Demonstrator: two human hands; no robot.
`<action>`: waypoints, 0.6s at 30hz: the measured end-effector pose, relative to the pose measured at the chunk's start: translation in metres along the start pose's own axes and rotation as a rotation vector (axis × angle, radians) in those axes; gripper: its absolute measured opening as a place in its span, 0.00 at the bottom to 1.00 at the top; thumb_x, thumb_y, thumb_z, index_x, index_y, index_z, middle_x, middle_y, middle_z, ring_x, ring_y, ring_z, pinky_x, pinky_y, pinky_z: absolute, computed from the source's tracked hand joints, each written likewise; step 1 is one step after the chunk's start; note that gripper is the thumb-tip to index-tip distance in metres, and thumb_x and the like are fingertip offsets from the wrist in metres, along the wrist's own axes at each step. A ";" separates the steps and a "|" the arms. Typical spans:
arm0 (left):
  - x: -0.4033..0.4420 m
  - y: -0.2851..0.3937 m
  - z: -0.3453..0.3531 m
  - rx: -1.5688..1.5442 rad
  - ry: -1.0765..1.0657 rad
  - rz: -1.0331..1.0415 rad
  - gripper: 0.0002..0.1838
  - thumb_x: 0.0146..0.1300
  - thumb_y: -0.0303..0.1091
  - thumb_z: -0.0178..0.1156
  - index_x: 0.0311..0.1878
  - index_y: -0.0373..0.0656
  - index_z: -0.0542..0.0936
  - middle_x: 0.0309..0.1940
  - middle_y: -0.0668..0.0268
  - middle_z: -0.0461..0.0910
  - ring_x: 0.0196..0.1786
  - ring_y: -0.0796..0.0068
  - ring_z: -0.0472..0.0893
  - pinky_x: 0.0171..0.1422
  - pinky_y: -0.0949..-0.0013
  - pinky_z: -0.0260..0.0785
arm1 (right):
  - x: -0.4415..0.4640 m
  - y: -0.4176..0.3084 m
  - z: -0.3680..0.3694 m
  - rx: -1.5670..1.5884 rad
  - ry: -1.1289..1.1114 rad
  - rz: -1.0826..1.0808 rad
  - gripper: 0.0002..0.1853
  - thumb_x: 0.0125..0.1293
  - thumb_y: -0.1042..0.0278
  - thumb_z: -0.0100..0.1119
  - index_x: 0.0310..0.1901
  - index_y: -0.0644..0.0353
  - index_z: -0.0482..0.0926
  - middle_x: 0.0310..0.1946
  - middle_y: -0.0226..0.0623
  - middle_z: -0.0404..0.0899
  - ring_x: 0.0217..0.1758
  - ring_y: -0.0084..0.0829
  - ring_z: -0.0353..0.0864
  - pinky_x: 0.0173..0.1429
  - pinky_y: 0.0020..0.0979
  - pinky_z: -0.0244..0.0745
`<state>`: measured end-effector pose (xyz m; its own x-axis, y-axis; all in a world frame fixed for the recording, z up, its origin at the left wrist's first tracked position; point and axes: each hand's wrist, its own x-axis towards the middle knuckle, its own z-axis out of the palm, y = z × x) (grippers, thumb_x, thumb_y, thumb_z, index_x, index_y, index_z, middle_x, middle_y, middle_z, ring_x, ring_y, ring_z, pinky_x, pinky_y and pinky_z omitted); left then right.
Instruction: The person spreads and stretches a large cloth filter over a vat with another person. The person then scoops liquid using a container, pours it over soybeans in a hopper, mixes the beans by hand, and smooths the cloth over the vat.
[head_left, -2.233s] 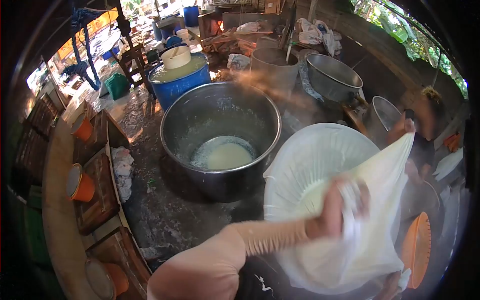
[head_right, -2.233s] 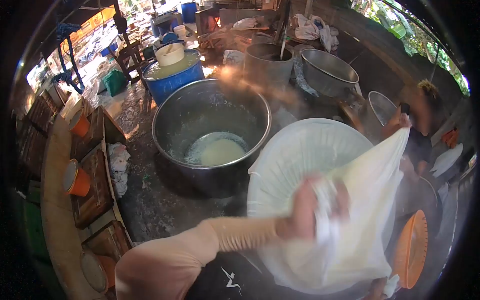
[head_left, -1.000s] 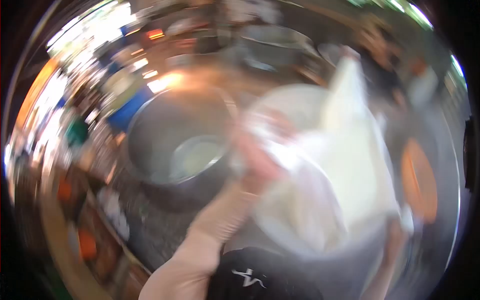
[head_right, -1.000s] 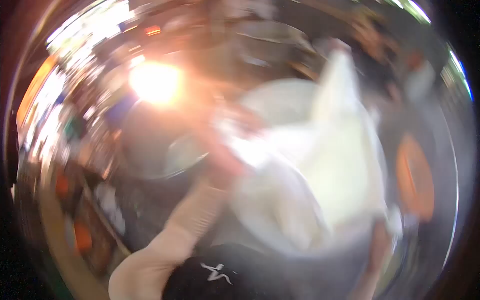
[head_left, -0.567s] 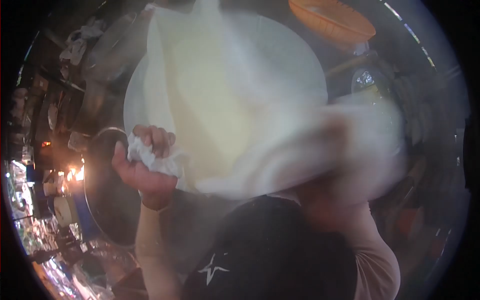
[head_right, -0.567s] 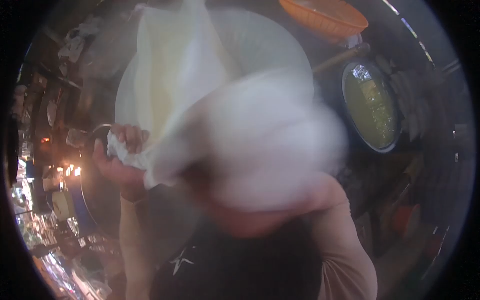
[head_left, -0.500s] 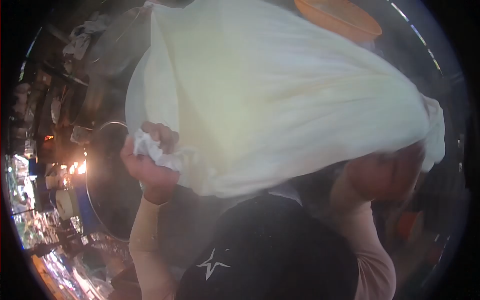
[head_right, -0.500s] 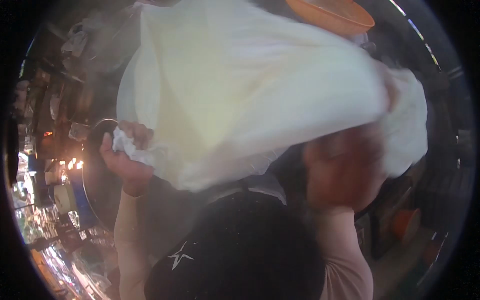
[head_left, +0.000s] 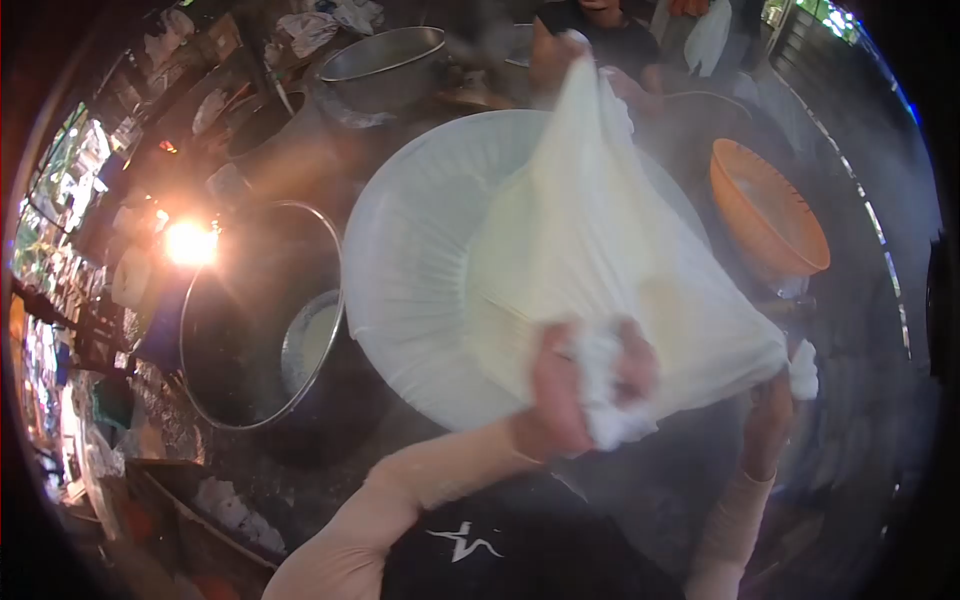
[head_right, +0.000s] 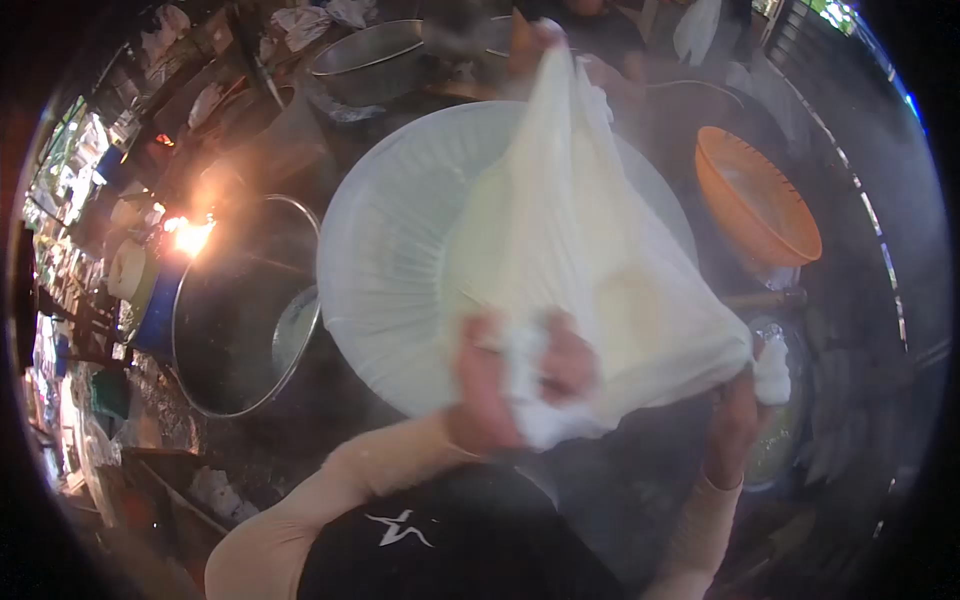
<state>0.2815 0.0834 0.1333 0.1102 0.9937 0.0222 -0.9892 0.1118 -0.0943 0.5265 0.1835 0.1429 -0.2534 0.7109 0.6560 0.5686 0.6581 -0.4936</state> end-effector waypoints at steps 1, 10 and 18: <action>-0.012 0.027 0.021 0.057 -0.027 0.180 0.27 0.59 0.64 0.50 0.26 0.47 0.66 0.20 0.71 0.62 0.25 0.76 0.62 0.34 0.69 0.56 | 0.005 -0.004 -0.005 -0.228 -0.135 -0.161 0.13 0.68 0.75 0.54 0.51 0.71 0.78 0.47 0.43 0.77 0.48 0.37 0.76 0.56 0.37 0.70; -0.094 0.170 0.065 0.829 -0.247 0.931 0.18 0.66 0.52 0.47 0.27 0.49 0.65 0.19 0.73 0.61 0.23 0.79 0.58 0.33 0.72 0.53 | -0.022 -0.079 0.123 0.233 -0.508 0.232 0.16 0.66 0.63 0.59 0.50 0.65 0.79 0.47 0.51 0.81 0.52 0.51 0.78 0.58 0.44 0.71; -0.045 0.122 -0.019 0.863 0.165 0.484 0.10 0.61 0.40 0.48 0.29 0.45 0.69 0.21 0.70 0.65 0.24 0.77 0.63 0.32 0.72 0.57 | 0.006 -0.135 0.040 1.120 -0.014 0.381 0.15 0.61 0.79 0.64 0.50 0.65 0.78 0.41 0.32 0.79 0.38 0.24 0.78 0.40 0.28 0.72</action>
<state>0.1578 0.0523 0.1022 -0.3754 0.9265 0.0277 -0.6552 -0.2864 0.6990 0.4167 0.1089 0.1904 -0.2283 0.9063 0.3556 -0.3914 0.2490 -0.8859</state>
